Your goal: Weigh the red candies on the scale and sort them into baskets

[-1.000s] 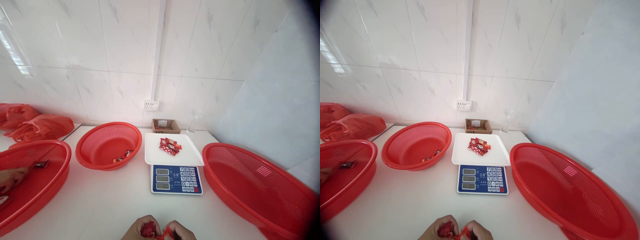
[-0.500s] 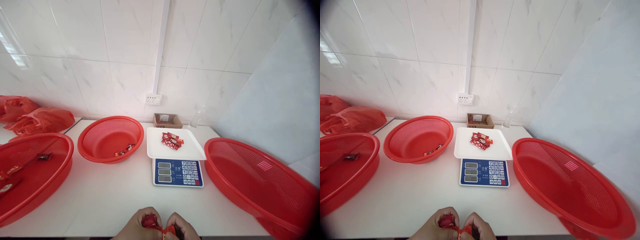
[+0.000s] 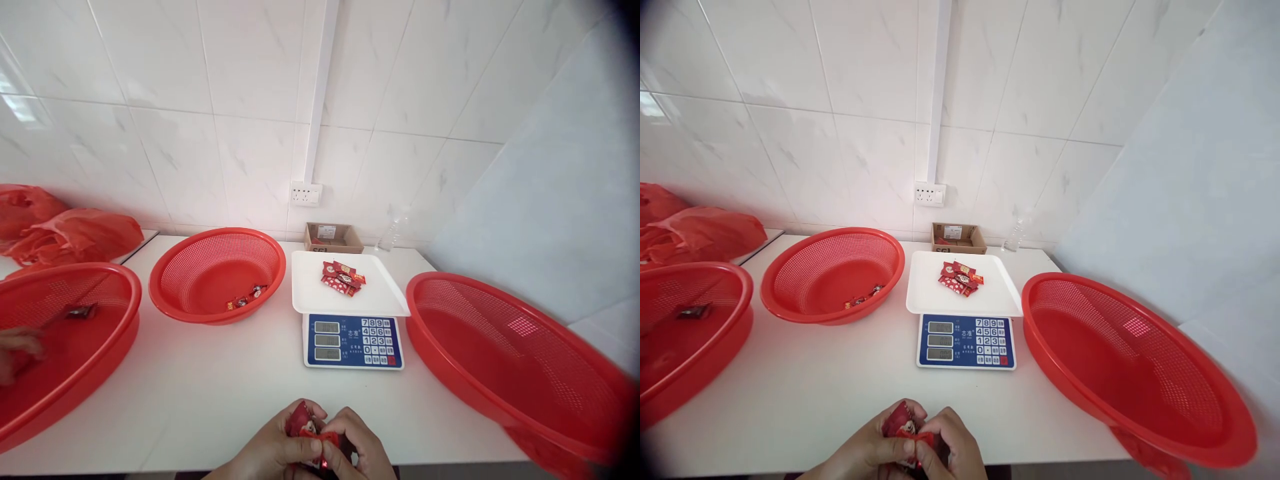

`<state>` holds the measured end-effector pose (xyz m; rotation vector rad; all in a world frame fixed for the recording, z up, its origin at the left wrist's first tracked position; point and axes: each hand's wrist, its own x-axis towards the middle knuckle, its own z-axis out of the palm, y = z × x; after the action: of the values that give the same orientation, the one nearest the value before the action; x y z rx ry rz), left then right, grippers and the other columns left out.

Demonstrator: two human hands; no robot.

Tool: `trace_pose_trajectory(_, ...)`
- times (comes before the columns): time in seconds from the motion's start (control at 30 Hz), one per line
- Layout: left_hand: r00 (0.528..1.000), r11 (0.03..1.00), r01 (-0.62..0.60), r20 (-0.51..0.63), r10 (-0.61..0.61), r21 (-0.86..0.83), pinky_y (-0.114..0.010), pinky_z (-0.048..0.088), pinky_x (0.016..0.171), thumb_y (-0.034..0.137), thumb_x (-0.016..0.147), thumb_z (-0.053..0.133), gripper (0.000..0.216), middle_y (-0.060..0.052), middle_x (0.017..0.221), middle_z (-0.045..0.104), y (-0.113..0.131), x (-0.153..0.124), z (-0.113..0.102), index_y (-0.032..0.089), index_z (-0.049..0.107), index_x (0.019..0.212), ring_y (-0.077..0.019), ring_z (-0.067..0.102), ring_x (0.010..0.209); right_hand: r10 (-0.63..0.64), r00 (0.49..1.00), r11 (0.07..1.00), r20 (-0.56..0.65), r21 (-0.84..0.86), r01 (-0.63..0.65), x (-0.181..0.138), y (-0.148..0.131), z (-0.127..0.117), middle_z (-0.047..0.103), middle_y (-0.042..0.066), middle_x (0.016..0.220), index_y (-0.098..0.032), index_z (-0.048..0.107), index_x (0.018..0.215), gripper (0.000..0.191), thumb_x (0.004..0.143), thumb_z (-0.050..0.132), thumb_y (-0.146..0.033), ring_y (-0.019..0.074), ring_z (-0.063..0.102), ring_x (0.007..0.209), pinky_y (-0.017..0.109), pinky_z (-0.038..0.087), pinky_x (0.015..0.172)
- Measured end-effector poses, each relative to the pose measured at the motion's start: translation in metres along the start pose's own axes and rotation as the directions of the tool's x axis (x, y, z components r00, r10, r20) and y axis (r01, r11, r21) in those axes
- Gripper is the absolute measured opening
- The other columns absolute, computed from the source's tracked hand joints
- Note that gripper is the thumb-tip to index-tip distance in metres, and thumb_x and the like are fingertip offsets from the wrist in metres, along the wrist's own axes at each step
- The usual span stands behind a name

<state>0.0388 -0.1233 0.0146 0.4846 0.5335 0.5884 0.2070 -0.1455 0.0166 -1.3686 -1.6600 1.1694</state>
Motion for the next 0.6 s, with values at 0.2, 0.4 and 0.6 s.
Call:
trace_pose_trajectory(0.2, 1.000, 0.999, -0.002, -0.008, 0.002, -0.054, -0.016, 0.047, 0.051, 0.025, 0.073, 0.071, 0.032, 0.000, 0.084, 0.060, -0.005, 0.000, -0.007, 0.019, 0.051, 0.097, -0.0101, 0.063, 0.066, -0.098, 0.993, 0.993, 0.061, -0.067, 0.102, 0.001, 0.007, 0.004, 0.051, 0.001, 0.073, -0.021, 0.064, 0.075, 0.029, 0.085, 0.049, -0.044, 0.0126, 0.054, 0.069, 0.023, 0.042, 0.064)
trace_pose_trajectory(0.4, 0.997, 1.000, 0.020, -0.069, -0.020, -0.002, -0.013, 0.042, 0.041, 0.026, 0.071, 0.072, 0.031, 0.001, 0.071, 0.060, -0.003, -0.002, -0.009, 0.018, 0.053, 0.095, -0.0059, 0.056, 0.048, -0.136, 0.989, 0.983, 0.056, -0.116, 0.142, 0.003, 0.000, 0.000, 0.052, 0.000, 0.066, -0.019, 0.058, 0.063, 0.036, 0.085, 0.047, -0.045, 0.0117, 0.053, 0.062, 0.022, 0.042, 0.058)
trace_pose_trajectory(0.6, 0.997, 1.000, 0.000, -0.072, 0.000, 0.003, -0.018, 0.044, 0.055, 0.021, 0.067, 0.076, 0.032, -0.003, 0.087, 0.066, 0.005, -0.007, -0.012, 0.017, 0.056, 0.091, -0.0077, 0.060, 0.060, -0.145, 0.965, 0.947, -0.218, -0.314, 0.071, 0.042, -0.023, -0.050, 0.062, 0.003, 0.078, -0.022, 0.060, 0.077, 0.029, 0.086, 0.043, -0.043, 0.0161, 0.057, 0.071, 0.026, 0.046, 0.063)
